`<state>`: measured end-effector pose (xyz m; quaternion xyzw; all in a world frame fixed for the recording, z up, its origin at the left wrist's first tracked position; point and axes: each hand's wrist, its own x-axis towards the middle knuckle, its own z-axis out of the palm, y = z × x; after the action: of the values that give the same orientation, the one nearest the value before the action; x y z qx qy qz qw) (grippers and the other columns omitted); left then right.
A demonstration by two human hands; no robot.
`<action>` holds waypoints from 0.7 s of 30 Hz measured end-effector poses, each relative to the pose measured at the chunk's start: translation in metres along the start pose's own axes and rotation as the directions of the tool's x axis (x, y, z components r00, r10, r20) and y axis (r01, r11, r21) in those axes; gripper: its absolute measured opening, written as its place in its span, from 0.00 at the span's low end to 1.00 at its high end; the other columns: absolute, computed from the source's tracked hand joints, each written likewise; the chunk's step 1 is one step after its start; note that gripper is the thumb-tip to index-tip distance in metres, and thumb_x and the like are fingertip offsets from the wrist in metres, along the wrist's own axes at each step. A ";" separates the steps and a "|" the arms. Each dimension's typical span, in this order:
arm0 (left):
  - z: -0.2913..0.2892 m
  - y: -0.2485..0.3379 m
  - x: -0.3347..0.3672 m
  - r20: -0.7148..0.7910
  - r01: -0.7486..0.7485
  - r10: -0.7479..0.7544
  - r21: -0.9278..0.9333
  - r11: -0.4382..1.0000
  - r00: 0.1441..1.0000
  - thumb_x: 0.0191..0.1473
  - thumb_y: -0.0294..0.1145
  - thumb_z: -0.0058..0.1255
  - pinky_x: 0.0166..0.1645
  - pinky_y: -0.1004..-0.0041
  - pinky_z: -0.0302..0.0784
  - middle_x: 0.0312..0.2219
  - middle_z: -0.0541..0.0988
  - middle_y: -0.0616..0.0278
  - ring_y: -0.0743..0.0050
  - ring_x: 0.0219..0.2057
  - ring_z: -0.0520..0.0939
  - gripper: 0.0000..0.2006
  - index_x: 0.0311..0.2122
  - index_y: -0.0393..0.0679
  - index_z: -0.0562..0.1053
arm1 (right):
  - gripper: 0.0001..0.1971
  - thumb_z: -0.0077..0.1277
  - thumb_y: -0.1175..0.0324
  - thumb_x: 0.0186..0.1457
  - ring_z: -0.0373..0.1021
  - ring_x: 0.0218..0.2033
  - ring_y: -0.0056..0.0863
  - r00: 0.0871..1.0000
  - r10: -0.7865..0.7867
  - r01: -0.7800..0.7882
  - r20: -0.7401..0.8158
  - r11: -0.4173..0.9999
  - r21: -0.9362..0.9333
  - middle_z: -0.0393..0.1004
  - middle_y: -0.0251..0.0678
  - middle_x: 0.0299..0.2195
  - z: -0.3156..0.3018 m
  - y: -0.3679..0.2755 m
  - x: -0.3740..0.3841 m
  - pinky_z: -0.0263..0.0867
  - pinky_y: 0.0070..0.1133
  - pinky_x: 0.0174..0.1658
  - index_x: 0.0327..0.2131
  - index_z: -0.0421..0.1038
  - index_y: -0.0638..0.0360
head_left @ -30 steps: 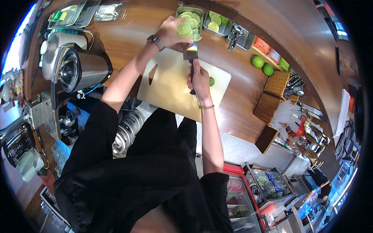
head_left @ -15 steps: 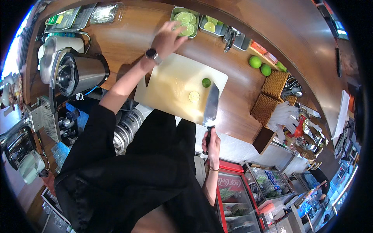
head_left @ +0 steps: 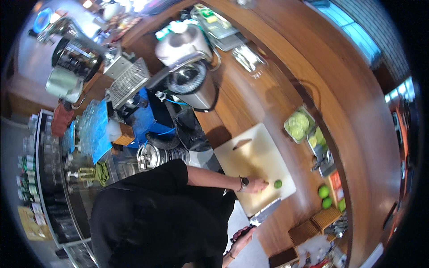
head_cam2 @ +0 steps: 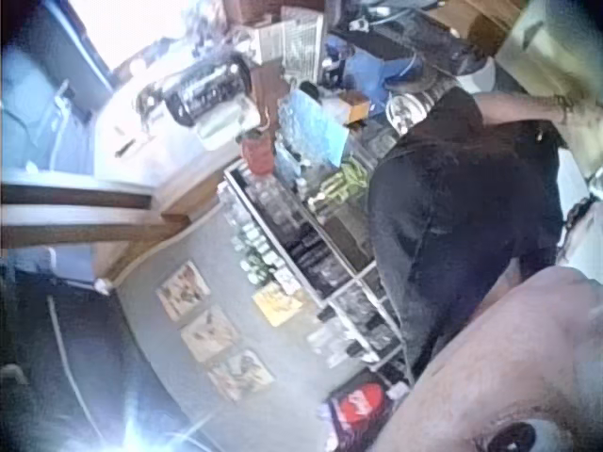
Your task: The person slices limes on a cutting board, places the slices into a container, and then prepares a drink by adding ice, a tea bag, and hot water to a glass. The person also cleans the cutting board with a cloth.
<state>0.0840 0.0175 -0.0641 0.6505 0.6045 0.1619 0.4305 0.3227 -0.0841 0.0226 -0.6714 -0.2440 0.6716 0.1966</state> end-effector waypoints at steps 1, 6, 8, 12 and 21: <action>0.004 -0.007 -0.007 -0.118 -0.079 0.073 -0.048 0.996 0.990 0.40 0.28 0.58 0.35 0.64 0.73 0.26 0.74 0.61 0.59 0.31 0.78 0.14 0.34 0.47 0.67 | 0.24 0.35 0.43 0.62 0.52 0.07 0.15 0.999 -0.039 0.039 0.027 0.999 -0.021 0.56 0.26 0.11 -0.002 0.000 0.005 0.46 0.15 0.09 0.24 0.60 0.53; -0.040 -0.012 -0.003 -0.417 -0.137 -0.026 -0.356 0.924 0.909 0.39 0.26 0.57 0.30 0.68 0.71 0.22 0.74 0.63 0.69 0.24 0.75 0.10 0.29 0.46 0.70 | 0.25 0.33 0.41 0.61 0.52 0.08 0.15 0.989 -0.116 0.123 0.094 0.990 -0.066 0.54 0.26 0.10 0.004 -0.020 0.022 0.47 0.15 0.09 0.24 0.59 0.52; -0.047 -0.038 0.026 -0.498 -0.246 -0.192 -0.683 0.688 0.846 0.43 0.29 0.54 0.26 0.73 0.69 0.18 0.72 0.68 0.81 0.22 0.71 0.07 0.31 0.46 0.71 | 0.25 0.33 0.40 0.61 0.52 0.08 0.14 0.986 -0.153 0.162 0.066 0.973 -0.163 0.54 0.25 0.10 0.011 -0.029 0.017 0.47 0.15 0.09 0.22 0.57 0.50; -0.143 -0.017 0.086 -0.667 -0.180 -0.138 -0.385 0.905 0.733 0.46 0.38 0.62 0.32 0.77 0.75 0.27 0.79 0.68 0.84 0.27 0.77 0.15 0.37 0.46 0.73 | 0.25 0.34 0.41 0.61 0.54 0.08 0.16 0.993 -0.108 0.111 0.047 0.990 -0.084 0.58 0.26 0.12 0.000 -0.035 0.010 0.48 0.15 0.11 0.27 0.62 0.54; -0.147 0.014 0.121 -0.551 -0.180 0.359 0.353 0.918 0.753 0.42 0.36 0.61 0.49 0.64 0.70 0.38 0.75 0.56 0.57 0.44 0.74 0.20 0.42 0.43 0.73 | 0.24 0.33 0.45 0.64 0.54 0.08 0.15 0.991 -0.081 0.097 -0.103 0.983 0.156 0.59 0.28 0.12 -0.024 -0.001 -0.026 0.48 0.15 0.11 0.27 0.62 0.56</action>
<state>0.0121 0.1847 -0.0066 0.6987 0.6252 0.3357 0.0903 0.3468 -0.0972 0.0449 -0.6734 -0.2092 0.6464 0.2914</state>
